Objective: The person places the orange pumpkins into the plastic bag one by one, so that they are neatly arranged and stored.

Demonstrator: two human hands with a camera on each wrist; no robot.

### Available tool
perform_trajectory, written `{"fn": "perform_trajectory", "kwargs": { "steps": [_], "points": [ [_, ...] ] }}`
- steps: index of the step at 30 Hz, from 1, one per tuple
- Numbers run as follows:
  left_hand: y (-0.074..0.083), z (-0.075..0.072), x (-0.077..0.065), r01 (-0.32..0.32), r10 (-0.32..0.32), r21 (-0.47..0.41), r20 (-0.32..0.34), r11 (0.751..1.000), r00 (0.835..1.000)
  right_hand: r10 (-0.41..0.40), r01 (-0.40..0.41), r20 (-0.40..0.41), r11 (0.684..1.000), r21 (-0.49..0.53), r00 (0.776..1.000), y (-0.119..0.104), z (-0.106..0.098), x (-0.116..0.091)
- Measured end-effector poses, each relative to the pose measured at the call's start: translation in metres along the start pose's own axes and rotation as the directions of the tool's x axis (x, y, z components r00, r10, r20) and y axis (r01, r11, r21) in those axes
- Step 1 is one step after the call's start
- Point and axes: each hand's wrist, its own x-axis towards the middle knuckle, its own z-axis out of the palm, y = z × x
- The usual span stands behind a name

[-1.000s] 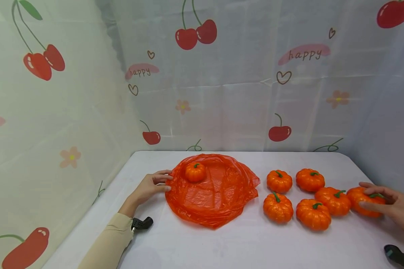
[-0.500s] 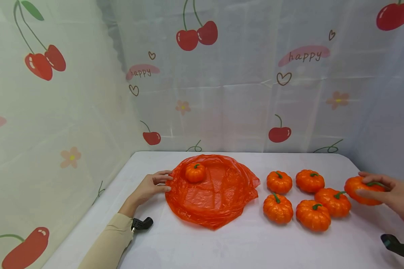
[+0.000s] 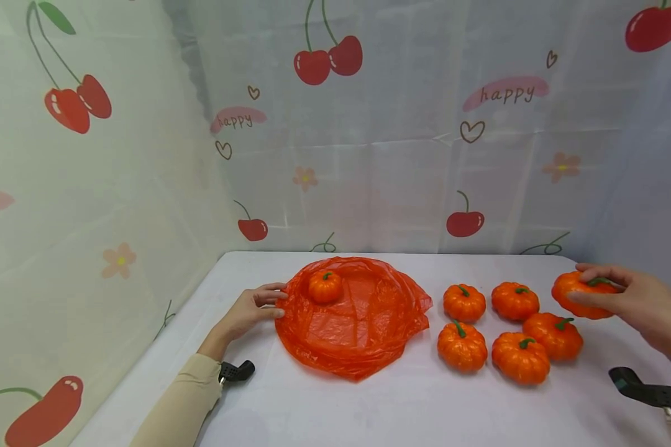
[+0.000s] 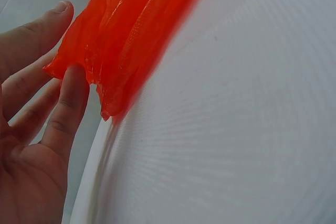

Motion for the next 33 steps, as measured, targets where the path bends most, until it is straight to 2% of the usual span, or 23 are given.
{"fn": "perform_trajectory", "kwargs": {
  "steps": [3,7,10,13,23,33],
  "points": [
    [0.001,0.000,0.000,0.001,-0.001,-0.001,-0.001,1.000,1.000,-0.001,-0.002,0.069,0.999,0.054,0.998,-0.017,0.001,-0.002],
    [0.000,0.001,0.000,-0.005,0.005,-0.009,-0.002,1.000,1.000,-0.045,0.041,0.117,0.998,0.039,0.992,-0.039,0.005,0.000],
    [0.000,0.001,-0.001,-0.004,0.004,-0.009,-0.002,1.000,1.000,-0.101,0.101,0.108,0.995,0.010,0.989,-0.053,0.012,0.003],
    [-0.001,0.002,0.000,0.004,-0.004,-0.007,-0.004,1.000,1.000,-0.145,0.142,0.109,0.989,0.035,0.983,-0.066,0.022,0.004],
    [-0.001,0.001,-0.001,0.010,-0.010,-0.005,0.000,1.000,1.000,-0.171,0.155,0.214,0.984,0.091,0.962,-0.109,0.049,0.008],
    [0.000,0.001,-0.002,-0.006,0.006,-0.012,-0.004,1.000,1.000,-0.202,0.168,0.254,0.975,0.147,0.946,-0.141,0.081,0.013]
  ]
}}
